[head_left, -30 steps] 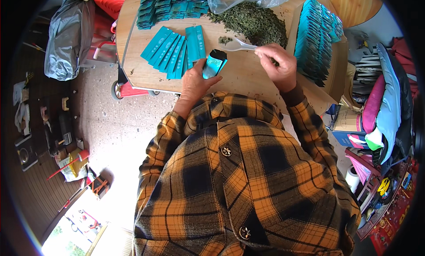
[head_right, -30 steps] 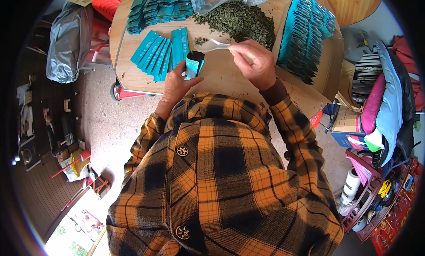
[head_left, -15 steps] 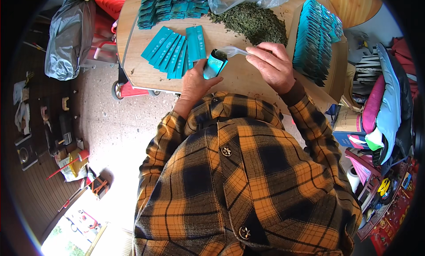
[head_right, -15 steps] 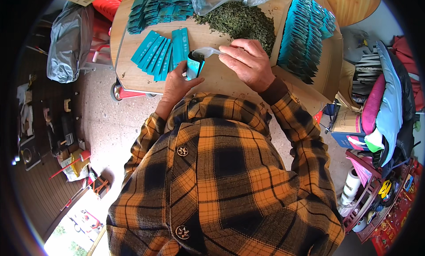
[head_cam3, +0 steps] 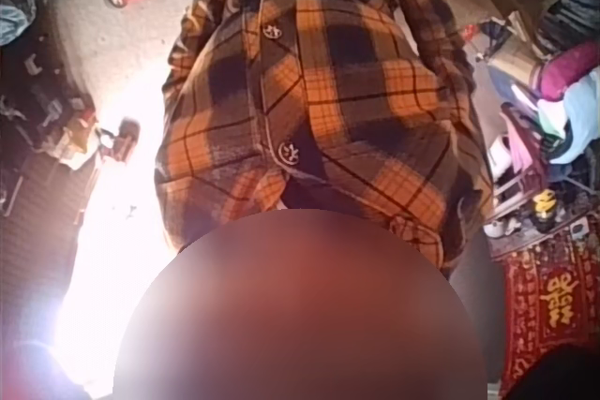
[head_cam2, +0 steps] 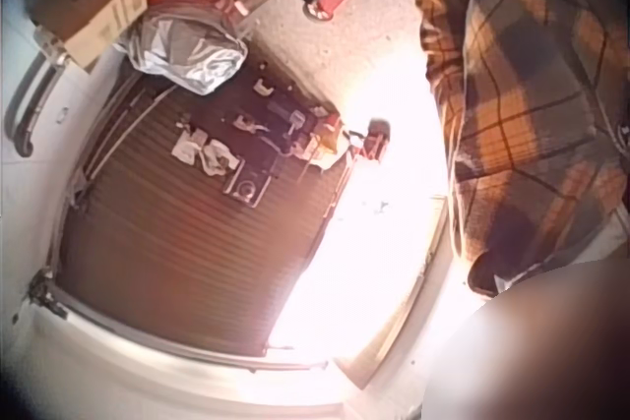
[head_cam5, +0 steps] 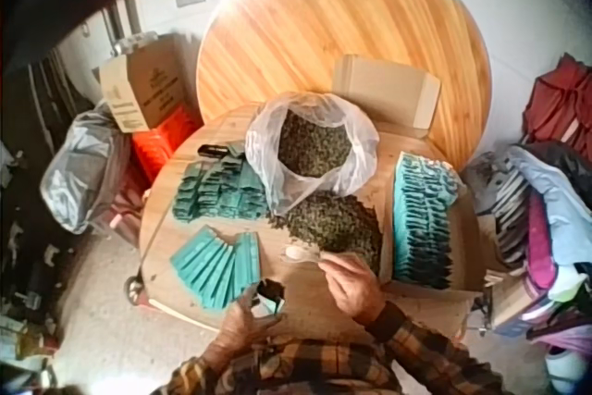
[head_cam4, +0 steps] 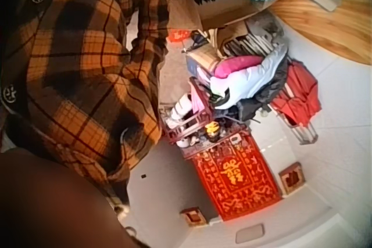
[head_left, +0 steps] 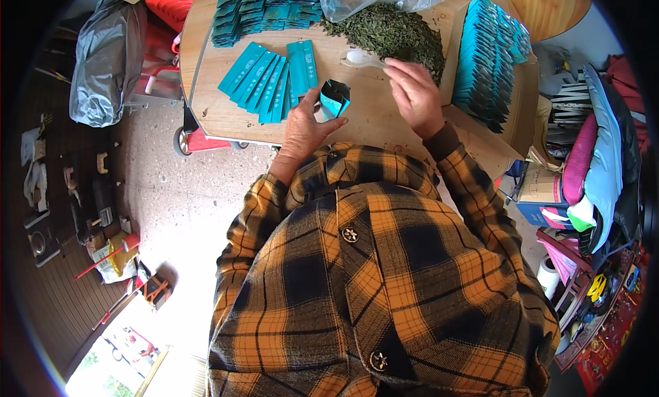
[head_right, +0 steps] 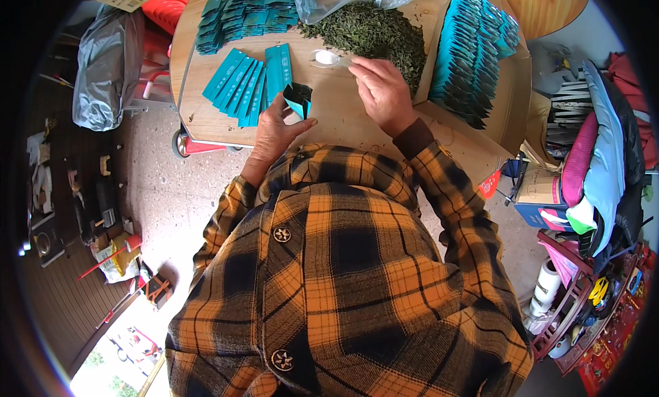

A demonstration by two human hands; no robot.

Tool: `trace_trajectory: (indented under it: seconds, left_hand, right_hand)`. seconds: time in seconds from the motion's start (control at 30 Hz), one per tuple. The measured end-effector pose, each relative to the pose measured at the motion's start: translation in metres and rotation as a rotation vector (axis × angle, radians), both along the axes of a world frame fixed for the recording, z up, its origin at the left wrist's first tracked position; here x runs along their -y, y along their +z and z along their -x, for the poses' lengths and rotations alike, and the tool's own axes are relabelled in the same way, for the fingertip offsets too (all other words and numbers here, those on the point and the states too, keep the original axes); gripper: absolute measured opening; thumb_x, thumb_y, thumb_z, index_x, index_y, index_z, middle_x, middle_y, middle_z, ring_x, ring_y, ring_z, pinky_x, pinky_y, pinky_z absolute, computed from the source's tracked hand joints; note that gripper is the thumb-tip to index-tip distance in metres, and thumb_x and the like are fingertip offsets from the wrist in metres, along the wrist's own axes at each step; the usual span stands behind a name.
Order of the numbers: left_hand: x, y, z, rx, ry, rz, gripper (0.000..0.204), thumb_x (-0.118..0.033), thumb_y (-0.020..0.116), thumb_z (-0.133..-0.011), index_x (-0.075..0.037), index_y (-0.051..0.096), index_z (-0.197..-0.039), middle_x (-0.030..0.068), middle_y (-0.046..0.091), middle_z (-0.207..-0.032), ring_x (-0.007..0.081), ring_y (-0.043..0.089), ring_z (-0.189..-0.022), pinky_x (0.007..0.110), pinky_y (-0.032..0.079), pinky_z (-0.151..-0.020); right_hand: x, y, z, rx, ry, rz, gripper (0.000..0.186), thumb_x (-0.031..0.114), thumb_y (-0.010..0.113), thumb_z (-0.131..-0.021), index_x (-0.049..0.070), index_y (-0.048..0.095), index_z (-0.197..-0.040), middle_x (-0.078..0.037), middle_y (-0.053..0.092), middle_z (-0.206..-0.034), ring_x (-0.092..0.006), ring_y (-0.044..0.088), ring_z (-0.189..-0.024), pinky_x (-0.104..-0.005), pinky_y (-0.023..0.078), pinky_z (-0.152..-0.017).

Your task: Filling small turquoise plastic tubes with dried green herbs using a small scoop.

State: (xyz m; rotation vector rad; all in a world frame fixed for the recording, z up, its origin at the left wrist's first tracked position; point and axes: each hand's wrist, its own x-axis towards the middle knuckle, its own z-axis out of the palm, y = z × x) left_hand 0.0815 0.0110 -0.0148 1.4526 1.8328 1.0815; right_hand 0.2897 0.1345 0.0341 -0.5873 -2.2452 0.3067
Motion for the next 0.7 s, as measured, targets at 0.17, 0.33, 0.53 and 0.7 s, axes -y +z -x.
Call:
trace_trajectory:
  seconds: [0.17, 0.33, 0.53, 0.7]
  left_hand:
    - [-0.002, 0.018, -0.005, 0.039, -0.044, -0.103, 0.065, -0.014, 0.084, -0.064, -0.004, 0.051, -0.119, 0.0152, 0.065, -0.102, 0.0265, 0.066, -0.092, 0.037, 0.053, -0.082]
    - [-0.001, 0.025, -0.007, 0.138, -0.057, -0.122, 0.064, -0.010, 0.083, -0.064, -0.008, 0.052, -0.119, 0.0095, 0.061, -0.112, 0.0221, 0.063, -0.096, 0.032, 0.051, -0.085]
    - [-0.002, 0.020, -0.008, 0.162, -0.074, -0.161, 0.066, -0.009, 0.083, -0.063, -0.009, 0.049, -0.120, 0.0075, 0.061, -0.113, 0.0240, 0.063, -0.096, 0.035, 0.050, -0.084]
    - [-0.006, -0.005, -0.008, 0.048, -0.036, -0.079, 0.068, -0.015, 0.082, -0.064, -0.010, 0.046, -0.121, 0.0141, 0.060, -0.110, 0.0326, 0.060, -0.100, 0.041, 0.049, -0.085]
  right_hand:
    - [0.005, -0.052, -0.003, 0.212, -0.011, 0.168, 0.030, 0.006, 0.060, -0.082, 0.000, 0.060, -0.112, -0.014, 0.058, -0.120, -0.0315, 0.056, -0.107, -0.0377, 0.046, -0.091]
    - [0.008, -0.054, 0.000, 0.355, -0.020, 0.174, 0.034, 0.007, 0.060, -0.083, 0.001, 0.058, -0.116, -0.014, 0.055, -0.125, -0.0319, 0.052, -0.114, -0.0386, 0.043, -0.095]
    - [0.022, -0.014, 0.006, 0.047, 0.007, 0.392, 0.034, 0.012, 0.065, -0.082, 0.002, 0.059, -0.114, -0.015, 0.060, -0.117, -0.0294, 0.057, -0.109, -0.0365, 0.045, -0.093]
    - [0.040, -0.002, 0.021, -0.081, 0.229, 0.696, 0.038, 0.019, 0.075, -0.078, 0.002, 0.058, -0.108, -0.010, 0.066, -0.100, -0.0177, 0.062, -0.093, -0.0309, 0.048, -0.083]
